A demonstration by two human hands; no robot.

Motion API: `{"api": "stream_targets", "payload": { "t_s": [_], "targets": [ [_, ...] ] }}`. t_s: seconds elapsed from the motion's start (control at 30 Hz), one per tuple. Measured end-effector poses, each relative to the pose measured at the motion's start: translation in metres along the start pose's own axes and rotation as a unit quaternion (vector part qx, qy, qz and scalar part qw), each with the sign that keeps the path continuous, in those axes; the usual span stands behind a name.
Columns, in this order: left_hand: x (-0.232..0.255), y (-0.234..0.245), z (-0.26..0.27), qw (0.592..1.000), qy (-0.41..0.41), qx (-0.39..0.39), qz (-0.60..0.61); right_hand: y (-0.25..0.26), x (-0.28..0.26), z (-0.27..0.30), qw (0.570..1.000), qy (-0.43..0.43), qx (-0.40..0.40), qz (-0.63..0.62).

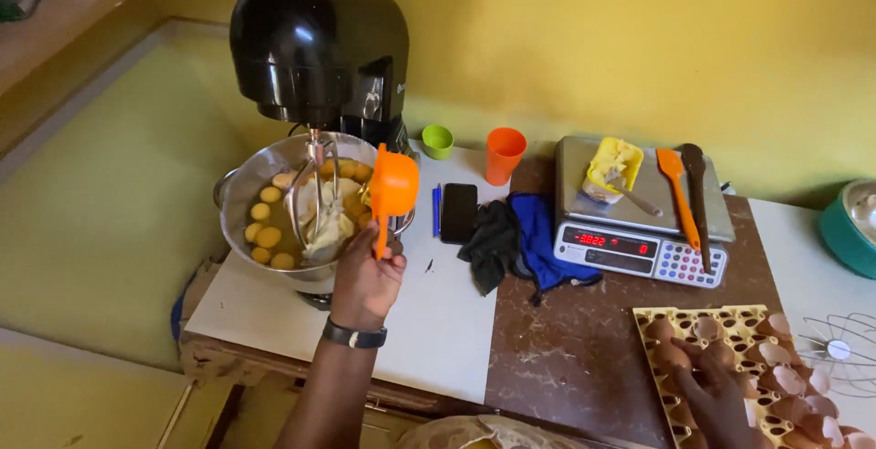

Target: The person is cracking eggs into a stand mixer bowl and adding vanilla essence using a small measuring cup.

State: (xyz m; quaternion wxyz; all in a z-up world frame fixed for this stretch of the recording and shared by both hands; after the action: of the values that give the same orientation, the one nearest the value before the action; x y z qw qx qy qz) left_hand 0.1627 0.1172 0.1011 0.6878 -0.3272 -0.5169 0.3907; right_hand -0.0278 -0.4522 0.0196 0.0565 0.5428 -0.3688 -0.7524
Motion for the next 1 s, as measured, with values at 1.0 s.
{"api": "stream_targets", "payload": {
  "t_s": [1.0],
  "targets": [
    [0.006, -0.031, 0.080, 0.801, -0.296, 0.114, -0.508, -0.038, -0.031, 0.080, 0.988, -0.154, -0.011, 0.028]
  ]
}}
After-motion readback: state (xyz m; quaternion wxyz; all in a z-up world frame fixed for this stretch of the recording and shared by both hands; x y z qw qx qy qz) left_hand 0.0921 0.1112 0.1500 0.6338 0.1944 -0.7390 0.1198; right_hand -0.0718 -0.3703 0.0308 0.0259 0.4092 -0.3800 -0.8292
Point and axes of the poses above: each hand's wrist, its own z-axis away from the middle knuckle, its own y-axis out of the back of the hand, x = y × z, the point moved 9 cm from there along -z, towards the middle knuckle, and after that the axes turned 3 degrees about y, right-handed, at the moved point
